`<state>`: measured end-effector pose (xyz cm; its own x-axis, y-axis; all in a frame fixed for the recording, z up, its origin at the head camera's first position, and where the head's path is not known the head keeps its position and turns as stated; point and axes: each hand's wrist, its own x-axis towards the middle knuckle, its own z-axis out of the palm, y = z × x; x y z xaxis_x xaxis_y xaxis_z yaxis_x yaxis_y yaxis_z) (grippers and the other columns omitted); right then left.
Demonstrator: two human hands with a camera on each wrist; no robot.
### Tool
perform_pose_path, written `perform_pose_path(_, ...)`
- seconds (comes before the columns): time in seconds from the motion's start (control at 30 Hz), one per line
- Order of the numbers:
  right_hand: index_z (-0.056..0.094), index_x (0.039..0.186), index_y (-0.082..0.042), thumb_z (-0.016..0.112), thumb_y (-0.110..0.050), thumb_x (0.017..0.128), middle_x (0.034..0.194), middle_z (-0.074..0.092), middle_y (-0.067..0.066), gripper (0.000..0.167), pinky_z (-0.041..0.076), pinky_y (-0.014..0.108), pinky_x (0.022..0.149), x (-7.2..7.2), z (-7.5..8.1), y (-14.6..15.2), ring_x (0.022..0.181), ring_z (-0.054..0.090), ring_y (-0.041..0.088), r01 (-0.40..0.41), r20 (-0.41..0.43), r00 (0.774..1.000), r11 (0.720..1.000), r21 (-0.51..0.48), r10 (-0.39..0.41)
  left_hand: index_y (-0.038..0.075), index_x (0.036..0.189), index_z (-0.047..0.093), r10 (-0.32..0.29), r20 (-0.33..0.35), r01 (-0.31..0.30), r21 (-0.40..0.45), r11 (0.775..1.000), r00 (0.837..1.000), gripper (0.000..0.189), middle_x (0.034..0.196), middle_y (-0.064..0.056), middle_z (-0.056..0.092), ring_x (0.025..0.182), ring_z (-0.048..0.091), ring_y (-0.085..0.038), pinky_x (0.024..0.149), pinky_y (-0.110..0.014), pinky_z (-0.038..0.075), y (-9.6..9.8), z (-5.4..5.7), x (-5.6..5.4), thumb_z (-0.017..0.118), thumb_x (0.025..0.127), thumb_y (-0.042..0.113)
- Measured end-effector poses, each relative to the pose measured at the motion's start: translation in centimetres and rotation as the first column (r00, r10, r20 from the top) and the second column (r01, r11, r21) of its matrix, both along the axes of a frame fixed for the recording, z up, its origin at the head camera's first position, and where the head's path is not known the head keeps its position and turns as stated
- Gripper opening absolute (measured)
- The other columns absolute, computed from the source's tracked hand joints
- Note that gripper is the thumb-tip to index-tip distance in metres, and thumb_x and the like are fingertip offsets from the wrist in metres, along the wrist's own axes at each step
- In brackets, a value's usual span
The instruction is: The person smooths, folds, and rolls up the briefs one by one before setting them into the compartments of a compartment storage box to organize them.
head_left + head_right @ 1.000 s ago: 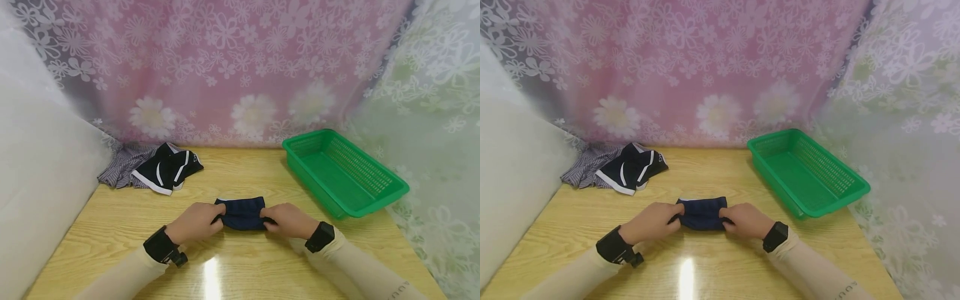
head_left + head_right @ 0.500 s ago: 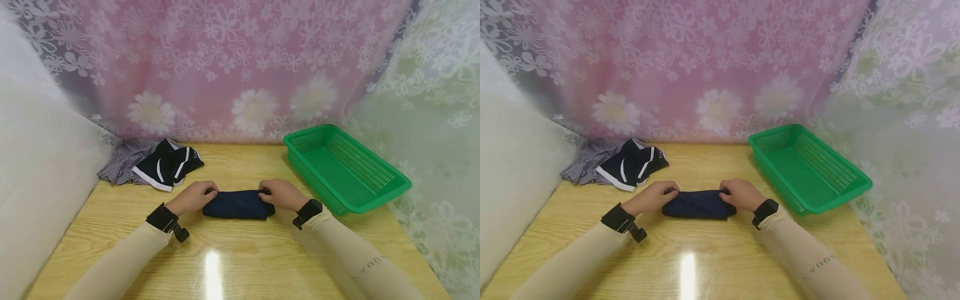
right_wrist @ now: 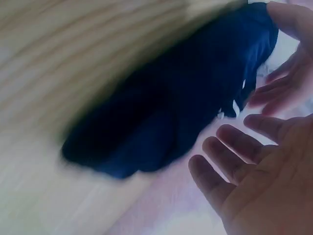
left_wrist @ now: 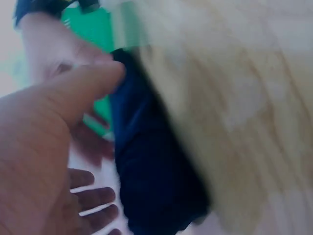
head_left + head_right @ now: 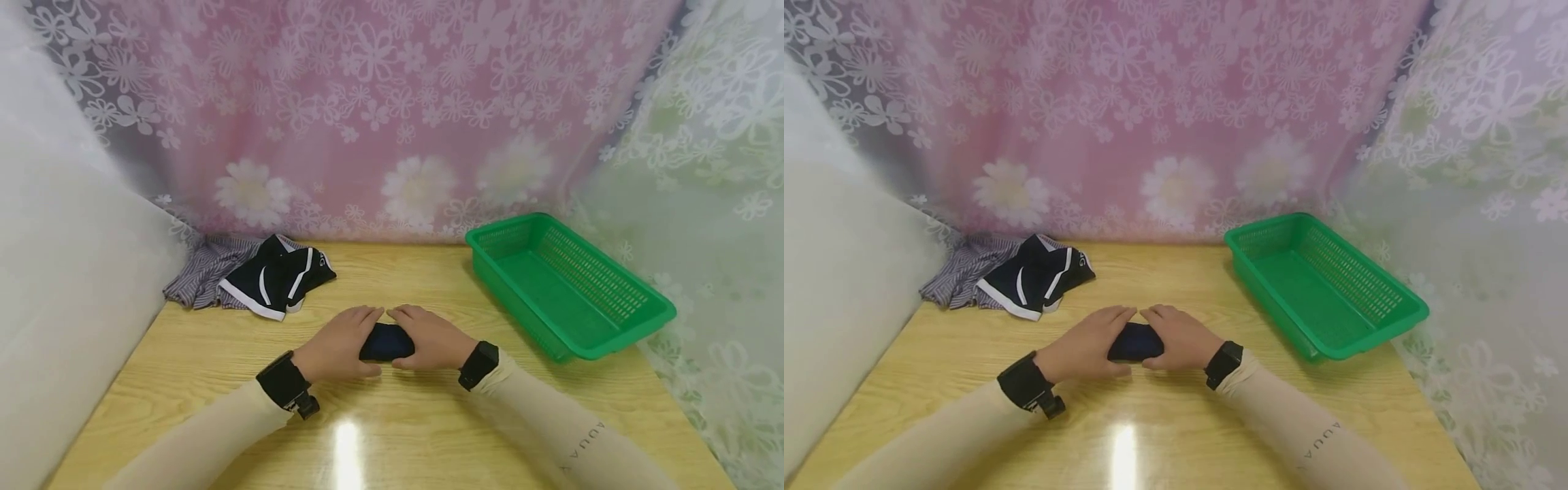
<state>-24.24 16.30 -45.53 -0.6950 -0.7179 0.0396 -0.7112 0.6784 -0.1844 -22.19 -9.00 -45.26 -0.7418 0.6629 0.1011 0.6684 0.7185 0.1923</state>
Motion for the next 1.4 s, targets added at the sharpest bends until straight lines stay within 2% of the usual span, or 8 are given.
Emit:
perform_pose_path(0.13, 0.044, 0.155, -0.005, 0.077, -0.054, 0.087, 0.143, 0.053, 0.010, 0.089, 0.049, 0.040, 0.104, -0.7, -1.1, -1.6, 0.126, 0.057, 0.025, 0.005, 0.017, 1.000, 0.999, 0.052, -0.005, 0.001, 0.158, 0.037, 0.018, 0.024, -0.016, -0.087, 0.996, 1.000, 0.097, 0.148, -0.016, 0.051, 0.134, 0.051, -0.033, 0.113, -0.047, 0.042, 0.6, -1.0, -0.7, 0.079, 0.087, 0.051)
perform_pose_path(0.33, 0.066, 0.130, -0.016, 0.079, -0.044, 0.088, 0.113, 0.058, -0.002, 0.052, 0.052, 0.034, 0.085, -1.2, -1.6, -1.3, 0.096, 0.057, 0.014, 0.053, 0.018, 0.998, 0.994, 0.100, -0.055, 0.011, 0.137, 0.062, 0.044, 0.104, -0.038, -0.055, 0.998, 0.994, 0.059, 0.124, -0.004, 0.060, 0.109, 0.058, -0.020, 0.095, -0.038, 0.051, -0.4, -2.2, -2.5, 0.081, 0.089, 0.038)
perform_pose_path(0.57, 0.069, 0.122, -0.015, 0.082, -0.033, 0.089, 0.110, 0.063, 0.000, 0.039, 0.055, 0.036, 0.084, -2.3, -1.4, -0.1, 0.098, 0.063, 0.018, 0.102, -0.027, 0.995, 0.986, 0.134, -0.099, 0.013, 0.133, 0.064, 0.040, 0.135, -0.038, -0.015, 0.999, 0.990, 0.050, 0.120, -0.002, 0.062, 0.107, 0.059, -0.019, 0.095, -0.038, 0.050, -1.3, -2.1, -4.3, 0.081, 0.088, 0.025)
perform_pose_path(0.77, 0.069, 0.118, -0.011, 0.083, -0.026, 0.089, 0.106, 0.065, 0.004, 0.036, 0.055, 0.039, 0.088, -4.7, -1.6, 0.2, 0.099, 0.065, 0.022, 0.129, -0.165, 0.981, 0.982, 0.136, -0.106, 0.012, 0.134, 0.064, 0.055, 0.063, -0.053, -0.035, 0.998, 0.996, 0.051, 0.120, -0.005, 0.064, 0.108, 0.061, -0.022, 0.095, -0.039, 0.051, -1.2, -2.3, -7.0, 0.081, 0.088, 0.025)
perform_pose_path(0.97, 0.059, 0.140, -0.010, 0.078, -0.043, 0.087, 0.130, 0.062, 0.009, 0.065, 0.051, 0.045, 0.099, -6.7, -1.8, 0.8, 0.118, 0.061, 0.029, 0.131, -0.032, 0.991, 0.987, 0.097, -0.129, 0.013, 0.152, 0.050, 0.091, 0.157, -0.085, -0.042, 0.995, 0.983, 0.079, 0.139, -0.010, 0.058, 0.124, 0.057, -0.027, 0.102, -0.044, 0.048, -1.4, -2.3, -8.5, 0.077, 0.087, 0.048)
perform_pose_path(1.1, 0.040, 0.159, -0.011, 0.072, -0.060, 0.086, 0.155, 0.045, 0.015, 0.093, 0.042, 0.054, 0.111, -7.4, -0.8, 1.5, 0.139, 0.048, 0.037, 0.173, 0.095, 0.980, 0.984, 0.037, -0.176, 0.017, 0.163, 0.034, 0.139, 0.211, -0.151, 0.042, 0.988, 0.968, 0.094, 0.156, -0.013, 0.045, 0.142, 0.046, -0.033, 0.111, -0.052, 0.043, -1.7, -1.1, -8.6, 0.069, 0.089, 0.063)
perform_pose_path(1.27, 0.024, 0.165, -0.014, 0.072, -0.066, 0.085, 0.165, 0.030, 0.019, 0.107, 0.035, 0.061, 0.115, -8.4, 1.8, 0.9, 0.150, 0.034, 0.042, 0.200, 0.130, 0.972, 0.979, -0.033, -0.194, 0.012, 0.162, 0.034, 0.233, 0.162, -0.258, 0.151, 0.954, 0.959, 0.081, 0.157, -0.021, 0.043, 0.142, 0.044, -0.042, 0.112, -0.059, 0.040, -2.1, 1.5, -9.4, 0.064, 0.098, 0.052)
perform_pose_path(1.4, 0.022, 0.166, -0.016, 0.076, -0.069, 0.081, 0.167, 0.027, 0.016, 0.113, 0.039, 0.057, 0.114, -8.2, 3.6, -1.5, 0.150, 0.034, 0.038, 0.164, 0.194, 0.964, 0.982, 0.093, -0.179, 0.006, 0.156, 0.043, 0.294, 0.125, -0.312, 0.157, 0.937, 0.947, 0.067, 0.149, -0.023, 0.050, 0.133, 0.053, -0.041, 0.106, -0.056, 0.046, -2.3, 2.7, -10.0, 0.061, 0.102, 0.043)
